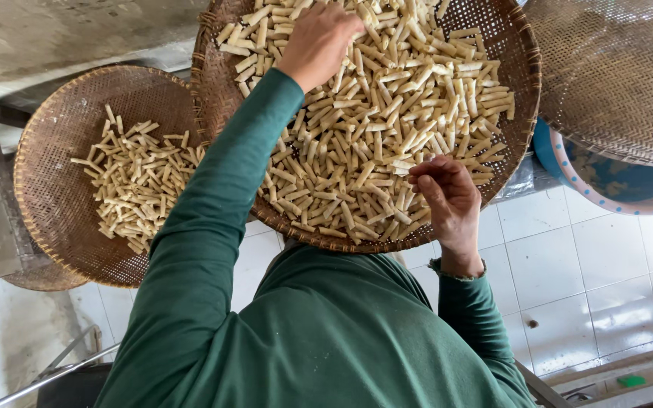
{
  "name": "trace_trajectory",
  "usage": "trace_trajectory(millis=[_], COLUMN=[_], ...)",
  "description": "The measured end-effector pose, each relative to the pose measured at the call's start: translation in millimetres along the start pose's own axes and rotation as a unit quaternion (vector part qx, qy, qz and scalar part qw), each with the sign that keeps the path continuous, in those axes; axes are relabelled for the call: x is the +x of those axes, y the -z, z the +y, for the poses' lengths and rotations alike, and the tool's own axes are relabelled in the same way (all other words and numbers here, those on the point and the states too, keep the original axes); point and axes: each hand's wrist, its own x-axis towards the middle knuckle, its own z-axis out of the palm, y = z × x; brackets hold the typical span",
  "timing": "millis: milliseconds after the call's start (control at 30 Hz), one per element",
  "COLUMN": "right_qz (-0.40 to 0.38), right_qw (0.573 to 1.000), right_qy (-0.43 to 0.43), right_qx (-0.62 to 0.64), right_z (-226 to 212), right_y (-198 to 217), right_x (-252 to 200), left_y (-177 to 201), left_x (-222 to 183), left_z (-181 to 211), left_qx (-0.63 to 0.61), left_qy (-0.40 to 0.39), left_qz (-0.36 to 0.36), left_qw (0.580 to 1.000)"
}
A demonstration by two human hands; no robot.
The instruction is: The person picks up small cylindrical food items from a large woven basket, handles them to remove small fragments or debris, and places the sorted items into a smaller woven basket.
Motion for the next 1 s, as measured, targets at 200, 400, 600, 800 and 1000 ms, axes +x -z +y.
trace_trajectory(millis=[200, 400, 600, 800, 1000], right_qz=[0.011, -0.052, -0.063, -0.084, -0.08], right_qw=[1.0, 0.999, 0.997, 0.996, 0.994], right_qy=[0.016, 0.011, 0.006, 0.012, 0.008], right_qx=[-0.024, -0.005, 0.041, 0.031, 0.074], right_z=[-20.3, -34.0, -38.3, -39.4, -33.3], right_y=[-10.3, -53.9, -95.7, -112.3, -120.4], right_x=[10.3, 17.3, 16.3, 14.5, 12.5], left_y=[72.0, 120.7, 134.2, 138.5, 136.5], left_x=[-44.7, -102.1, -133.9, -148.4, -154.6], left_z=[64.2, 135.1, 157.6, 158.3, 162.7], left_qx=[-0.567, -0.625, -0.637, -0.588, -0.528], left_qy=[0.086, 0.085, 0.105, 0.124, 0.133], left_qz=[-0.021, 0.02, 0.084, 0.123, 0.164], left_qw=[0.819, 0.776, 0.759, 0.79, 0.822])
